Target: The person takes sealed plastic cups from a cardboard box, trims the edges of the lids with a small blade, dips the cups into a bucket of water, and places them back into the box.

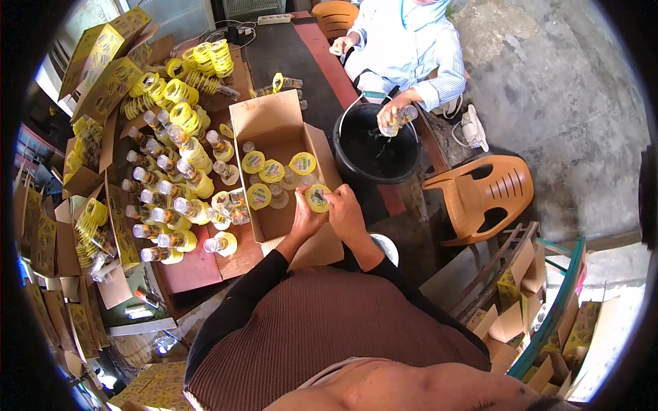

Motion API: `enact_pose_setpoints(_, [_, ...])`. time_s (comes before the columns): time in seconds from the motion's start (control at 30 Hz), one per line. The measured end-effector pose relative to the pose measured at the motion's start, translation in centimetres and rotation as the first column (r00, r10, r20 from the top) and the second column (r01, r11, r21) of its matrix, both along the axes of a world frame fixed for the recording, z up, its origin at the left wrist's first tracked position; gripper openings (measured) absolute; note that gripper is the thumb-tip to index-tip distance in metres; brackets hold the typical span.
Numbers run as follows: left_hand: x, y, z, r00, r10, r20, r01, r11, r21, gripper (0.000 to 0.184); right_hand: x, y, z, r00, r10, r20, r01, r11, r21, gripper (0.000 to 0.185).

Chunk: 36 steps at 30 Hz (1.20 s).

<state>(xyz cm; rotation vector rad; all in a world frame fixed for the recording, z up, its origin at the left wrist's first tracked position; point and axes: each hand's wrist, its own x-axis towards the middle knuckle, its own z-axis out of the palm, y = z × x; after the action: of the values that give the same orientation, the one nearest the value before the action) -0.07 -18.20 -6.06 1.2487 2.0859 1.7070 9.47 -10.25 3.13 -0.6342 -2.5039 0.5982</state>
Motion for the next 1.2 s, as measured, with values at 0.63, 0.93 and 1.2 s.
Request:
enact_pose_setpoints(0.63, [-0.1, 1.5, -1.2, 0.984, 0.055, 0.167, -0.065, 0.996, 0.058, 0.083, -1.0, 1.0, -0.7, 0.993, 0.061, 0.098, -0.062, 0.998, 0.007, 0.021])
enact_pose_setpoints(0.93, [-0.2, 1.4, -0.6, 0.995, 0.101, 0.014, -0.101, 0.995, 0.008, 0.086, -1.4, 1.5, -1.3, 0.991, 0.091, 0.099, -0.090, 0.996, -0.013, 0.022])
enact_pose_setpoints(1.2, [-0.5, 3.7, 2.5, 0.998, 0.029, 0.049, -0.033, 0.995, 0.089, 0.076, -0.3, 2.4, 3.2, 0.998, 0.059, -0.006, -0.059, 0.998, 0.035, 0.022])
